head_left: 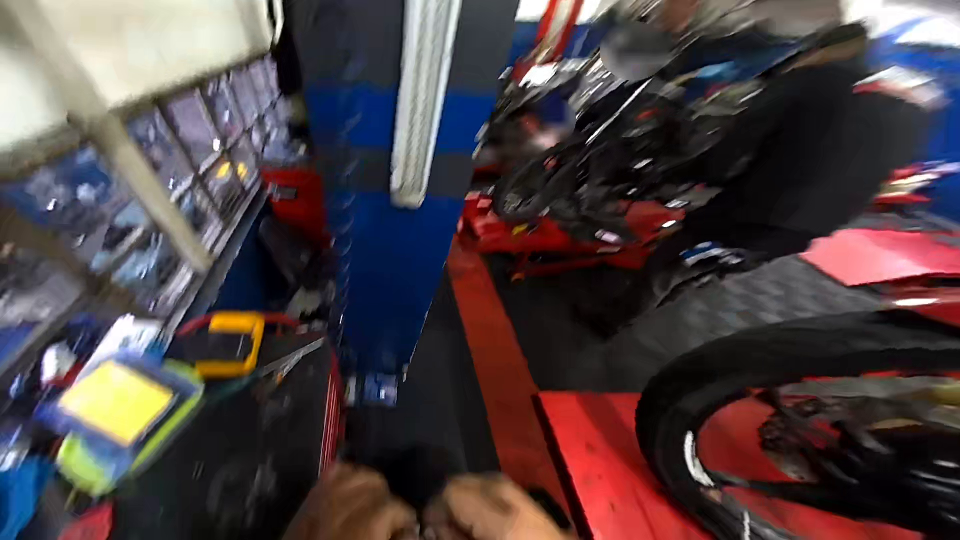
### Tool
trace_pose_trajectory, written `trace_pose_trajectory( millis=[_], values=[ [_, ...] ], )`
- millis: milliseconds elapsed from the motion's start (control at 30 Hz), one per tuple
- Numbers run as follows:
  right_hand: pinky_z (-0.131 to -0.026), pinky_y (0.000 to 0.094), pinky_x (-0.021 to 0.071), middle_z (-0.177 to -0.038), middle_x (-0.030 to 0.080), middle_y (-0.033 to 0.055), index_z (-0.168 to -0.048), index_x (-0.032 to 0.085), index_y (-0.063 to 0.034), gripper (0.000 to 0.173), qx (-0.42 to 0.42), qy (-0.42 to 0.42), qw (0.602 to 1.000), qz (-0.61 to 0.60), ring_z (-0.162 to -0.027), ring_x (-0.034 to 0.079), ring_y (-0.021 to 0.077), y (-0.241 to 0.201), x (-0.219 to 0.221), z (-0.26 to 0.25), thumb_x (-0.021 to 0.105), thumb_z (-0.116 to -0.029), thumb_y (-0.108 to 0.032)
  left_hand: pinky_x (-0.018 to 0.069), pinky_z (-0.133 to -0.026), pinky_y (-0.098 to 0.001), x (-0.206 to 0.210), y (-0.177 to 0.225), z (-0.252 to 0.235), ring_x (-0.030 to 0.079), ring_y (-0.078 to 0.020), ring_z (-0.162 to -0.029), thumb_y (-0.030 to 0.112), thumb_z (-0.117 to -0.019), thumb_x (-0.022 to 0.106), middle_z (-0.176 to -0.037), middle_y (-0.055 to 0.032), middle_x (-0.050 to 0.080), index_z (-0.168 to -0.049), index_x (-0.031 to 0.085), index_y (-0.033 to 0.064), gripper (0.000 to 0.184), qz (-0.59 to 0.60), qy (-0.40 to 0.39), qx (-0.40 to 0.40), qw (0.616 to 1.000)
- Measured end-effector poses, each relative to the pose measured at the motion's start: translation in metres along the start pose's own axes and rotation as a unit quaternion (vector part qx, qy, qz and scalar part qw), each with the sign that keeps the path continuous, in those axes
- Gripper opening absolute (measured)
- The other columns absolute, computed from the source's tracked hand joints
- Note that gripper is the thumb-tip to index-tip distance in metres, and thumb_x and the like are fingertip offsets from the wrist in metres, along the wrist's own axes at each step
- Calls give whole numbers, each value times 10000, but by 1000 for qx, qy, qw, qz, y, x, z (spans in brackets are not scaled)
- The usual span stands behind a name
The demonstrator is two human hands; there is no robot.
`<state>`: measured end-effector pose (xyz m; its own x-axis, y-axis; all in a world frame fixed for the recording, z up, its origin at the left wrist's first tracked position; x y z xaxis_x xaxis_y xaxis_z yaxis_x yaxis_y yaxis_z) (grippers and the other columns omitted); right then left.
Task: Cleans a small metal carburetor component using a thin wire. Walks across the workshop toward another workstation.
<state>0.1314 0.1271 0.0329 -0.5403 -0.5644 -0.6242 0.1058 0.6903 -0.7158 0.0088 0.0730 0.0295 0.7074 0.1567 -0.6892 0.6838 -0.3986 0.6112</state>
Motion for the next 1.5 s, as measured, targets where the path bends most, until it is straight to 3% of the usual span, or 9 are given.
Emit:
trace_pose_trajectory(
  millis=[67,167,367,767,1133,1333,1500],
  values=[
    [-730,303,589,-863,705,64,-992,690,-65,169,-38,-10,999,0,-803,690,141,-4,5,1,572,-1030,-179,511,-961,-362,1,0,8,674,-127,-975,355,-1024,608,-905,20,722,-983,726,166,227,-13,33,13,999],
    [-683,305,566,-817,680,57,-996,675,-74,186,-54,-25,998,17,-755,668,142,-10,7,7,550,-1044,-204,509,-966,-341,3,2,23,672,-85,-984,358,-1044,578,-906,65,728,-990,733,185,238,-5,42,2,999],
    [-620,289,511,-754,612,29,-1004,666,-100,167,-55,-40,997,47,-690,608,130,-12,2,18,545,-1043,-208,508,-947,-336,6,5,33,674,-83,-973,329,-1048,578,-891,67,729,-992,737,171,231,21,29,-16,999],
    [-638,270,515,-775,631,27,-1001,674,-92,168,-47,-37,998,21,-717,618,116,-12,10,15,546,-1040,-195,502,-965,-333,11,8,25,670,-75,-1000,312,-1036,608,-924,72,734,-996,739,165,201,35,23,-4,999],
    [-624,209,496,-776,642,-31,-992,684,-126,163,-23,-23,998,48,-703,601,39,0,-20,17,550,-1034,-208,508,-951,-330,3,0,27,670,-66,-991,306,-1028,622,-925,80,733,-1015,741,175,177,16,37,-19,999],
    [-628,170,496,-808,664,-39,-983,689,-122,153,0,11,1000,11,-718,607,9,6,-20,16,566,-1029,-202,540,-963,-313,5,-21,33,672,-28,-1001,279,-1025,630,-1007,115,736,-1066,726,197,133,101,44,-103,989],
    [-605,166,475,-781,641,-51,-983,694,-133,153,2,24,1000,3,-688,582,1,7,-23,15,584,-1024,-230,597,-947,-330,14,-33,37,699,-79,-1048,226,-1027,630,-1109,93,746,-1143,702,182,143,212,31,-149,965]
  ],
)
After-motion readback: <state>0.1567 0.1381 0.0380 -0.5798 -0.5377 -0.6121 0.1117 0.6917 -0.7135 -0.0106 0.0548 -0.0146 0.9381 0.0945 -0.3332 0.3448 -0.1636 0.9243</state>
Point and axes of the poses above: each hand's wrist, its own z-axis away from the middle knuckle, its own x-axis out of the palm, y = z × x, the point moved 10 cm from there along -z, towards the middle knuckle
